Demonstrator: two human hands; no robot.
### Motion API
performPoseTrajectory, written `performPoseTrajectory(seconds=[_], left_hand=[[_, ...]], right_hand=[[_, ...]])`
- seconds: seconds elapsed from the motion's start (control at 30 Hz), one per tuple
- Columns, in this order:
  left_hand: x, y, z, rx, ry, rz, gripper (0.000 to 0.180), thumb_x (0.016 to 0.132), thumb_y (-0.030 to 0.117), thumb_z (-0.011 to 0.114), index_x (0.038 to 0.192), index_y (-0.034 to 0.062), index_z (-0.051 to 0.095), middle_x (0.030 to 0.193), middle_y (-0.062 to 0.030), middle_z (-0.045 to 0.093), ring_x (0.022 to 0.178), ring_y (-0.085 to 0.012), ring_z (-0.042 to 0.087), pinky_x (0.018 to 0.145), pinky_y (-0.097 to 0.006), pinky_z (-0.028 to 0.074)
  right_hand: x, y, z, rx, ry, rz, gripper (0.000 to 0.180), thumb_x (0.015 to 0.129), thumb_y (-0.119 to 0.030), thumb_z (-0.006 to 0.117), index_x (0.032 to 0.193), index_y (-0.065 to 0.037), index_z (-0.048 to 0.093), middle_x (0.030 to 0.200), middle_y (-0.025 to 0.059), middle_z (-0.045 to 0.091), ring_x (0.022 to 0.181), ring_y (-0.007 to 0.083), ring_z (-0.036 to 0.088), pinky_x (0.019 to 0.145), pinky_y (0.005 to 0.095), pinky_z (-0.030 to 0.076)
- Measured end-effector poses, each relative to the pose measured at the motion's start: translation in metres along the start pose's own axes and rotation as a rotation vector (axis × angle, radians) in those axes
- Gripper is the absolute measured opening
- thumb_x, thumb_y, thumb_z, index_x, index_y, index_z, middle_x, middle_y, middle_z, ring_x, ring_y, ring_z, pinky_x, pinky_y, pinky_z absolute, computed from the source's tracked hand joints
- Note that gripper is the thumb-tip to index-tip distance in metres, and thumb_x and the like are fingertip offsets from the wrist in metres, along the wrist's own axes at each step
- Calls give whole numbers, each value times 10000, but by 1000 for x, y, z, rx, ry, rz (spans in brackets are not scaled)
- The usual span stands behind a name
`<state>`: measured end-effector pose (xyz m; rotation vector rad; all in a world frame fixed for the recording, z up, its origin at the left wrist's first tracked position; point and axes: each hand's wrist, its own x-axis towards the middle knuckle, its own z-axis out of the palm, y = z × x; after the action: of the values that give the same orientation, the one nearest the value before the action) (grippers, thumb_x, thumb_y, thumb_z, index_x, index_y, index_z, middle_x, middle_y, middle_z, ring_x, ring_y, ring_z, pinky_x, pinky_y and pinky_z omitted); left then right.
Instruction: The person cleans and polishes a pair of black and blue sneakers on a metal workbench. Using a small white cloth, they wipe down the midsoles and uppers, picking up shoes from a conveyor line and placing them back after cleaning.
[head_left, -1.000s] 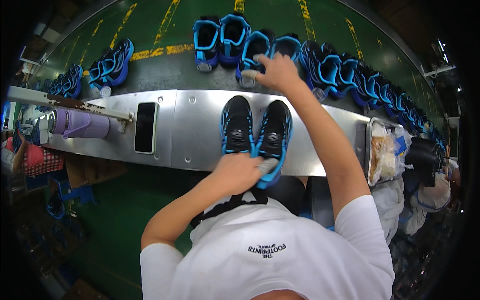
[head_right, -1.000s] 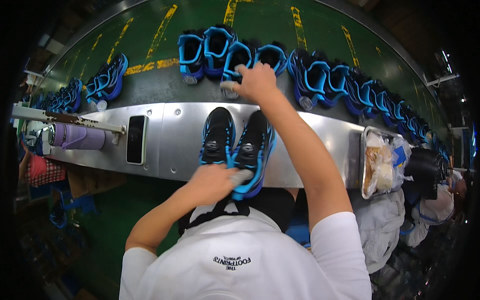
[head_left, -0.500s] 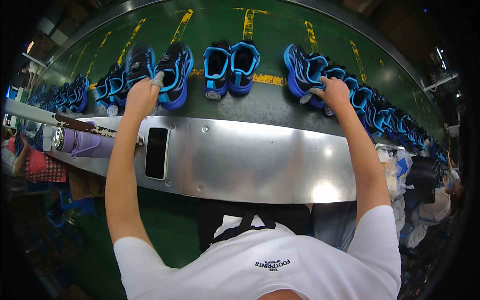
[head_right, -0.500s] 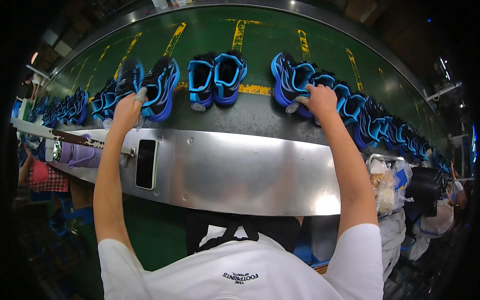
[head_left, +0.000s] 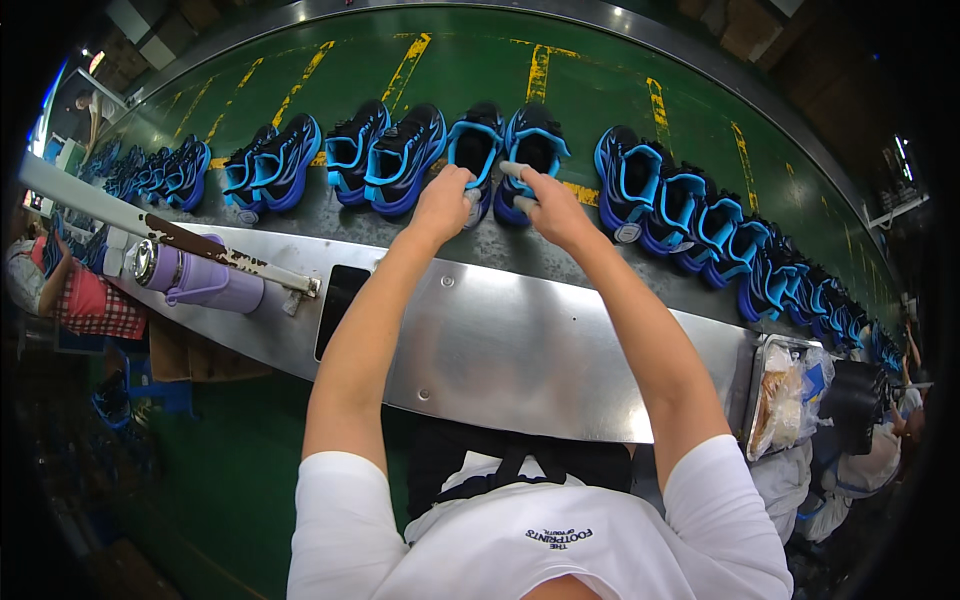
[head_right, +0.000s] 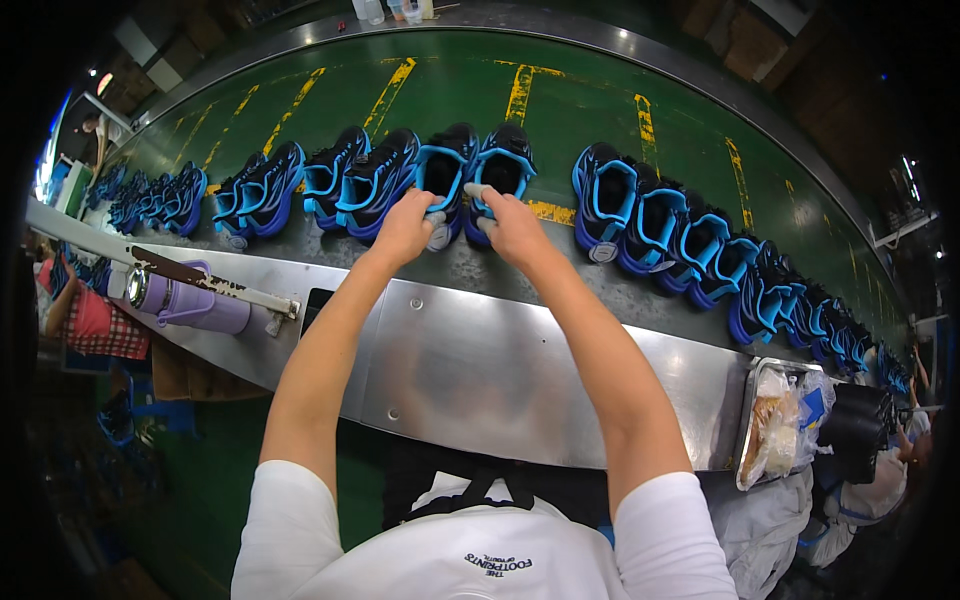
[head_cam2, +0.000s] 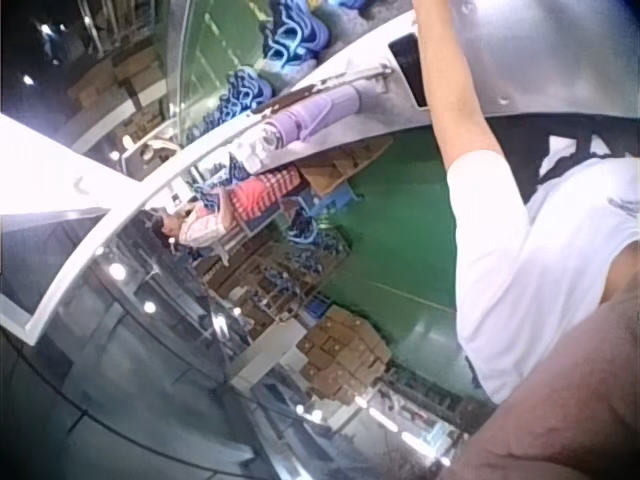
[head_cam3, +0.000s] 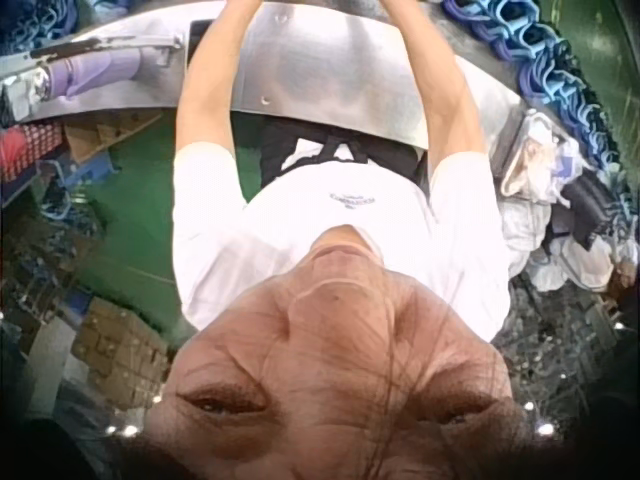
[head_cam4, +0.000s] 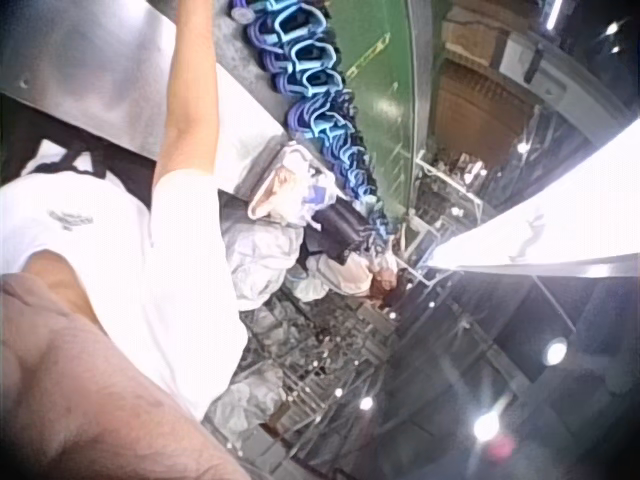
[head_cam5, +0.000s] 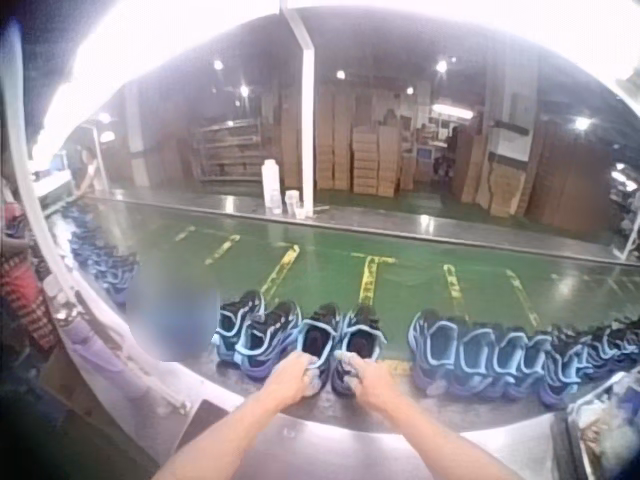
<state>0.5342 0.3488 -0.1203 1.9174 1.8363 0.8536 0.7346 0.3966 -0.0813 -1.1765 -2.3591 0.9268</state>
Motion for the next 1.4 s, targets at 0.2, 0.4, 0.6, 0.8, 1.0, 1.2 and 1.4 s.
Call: performPoseTrajectory(seconds=[0.2, 0.4, 0.6, 0.8, 1.0, 1.2, 1.4], left_hand=[[-108, 99, -32, -71, -152, 87, 151, 814, 156, 634, 922, 52, 645, 913, -165, 622, 854, -369, 606, 738, -432, 485], [-246, 155, -23, -189, -346, 28, 212, 788, 149, 670, 979, 62, 639, 900, -125, 585, 785, -342, 616, 679, -418, 510], [-238, 171, -44, -86, 146, 113, 388, 736, 195, 808, 1049, 33, 646, 976, -119, 615, 834, -295, 596, 724, -373, 502], [-188, 164, -18, -8, -10, 259, 539, 665, -40, 696, 1179, 84, 589, 1047, -109, 614, 943, -334, 597, 787, -411, 505], [-194, 179, -7, -54, -76, 84, 528, 685, -41, 677, 1185, 98, 578, 1024, -125, 578, 855, -360, 619, 729, -421, 519], [-196, 198, -30, -174, -341, -83, 478, 696, -84, 568, 1119, 129, 634, 1194, -168, 542, 992, -377, 600, 835, -418, 507], [-228, 207, 7, 217, -129, 132, 447, 637, -28, 665, 1054, 134, 668, 1307, -183, 525, 930, -326, 553, 813, -423, 463]], right_hand=[[-140, -12, -60, 400, -187, -46, 341, 876, -89, 641, 1214, -135, 632, 1061, 104, 669, 930, 181, 629, 823, 319, 498], [-279, -46, -34, 162, -312, 34, 487, 788, 51, 594, 1231, -150, 627, 999, 135, 620, 932, 335, 611, 805, 380, 518], [-277, -80, -82, 50, 106, -66, 535, 752, -52, 748, 1264, -139, 616, 1178, 124, 623, 1022, 290, 623, 850, 376, 526], [-235, -32, -53, -283, 102, -230, 565, 665, 38, 698, 1204, -106, 608, 1191, 99, 607, 1036, 307, 586, 853, 374, 513], [-227, -28, -47, 19, 146, -103, 497, 697, 119, 610, 1143, -96, 648, 1057, 128, 616, 1008, 322, 596, 844, 366, 507], [-248, -54, -58, 128, 103, -36, 422, 709, 87, 610, 1075, -116, 663, 1152, 176, 541, 1057, 379, 580, 885, 415, 511], [-266, -42, -56, -230, 60, -136, 497, 687, 49, 647, 1139, -156, 635, 1193, 166, 514, 1003, 373, 574, 832, 415, 532]])
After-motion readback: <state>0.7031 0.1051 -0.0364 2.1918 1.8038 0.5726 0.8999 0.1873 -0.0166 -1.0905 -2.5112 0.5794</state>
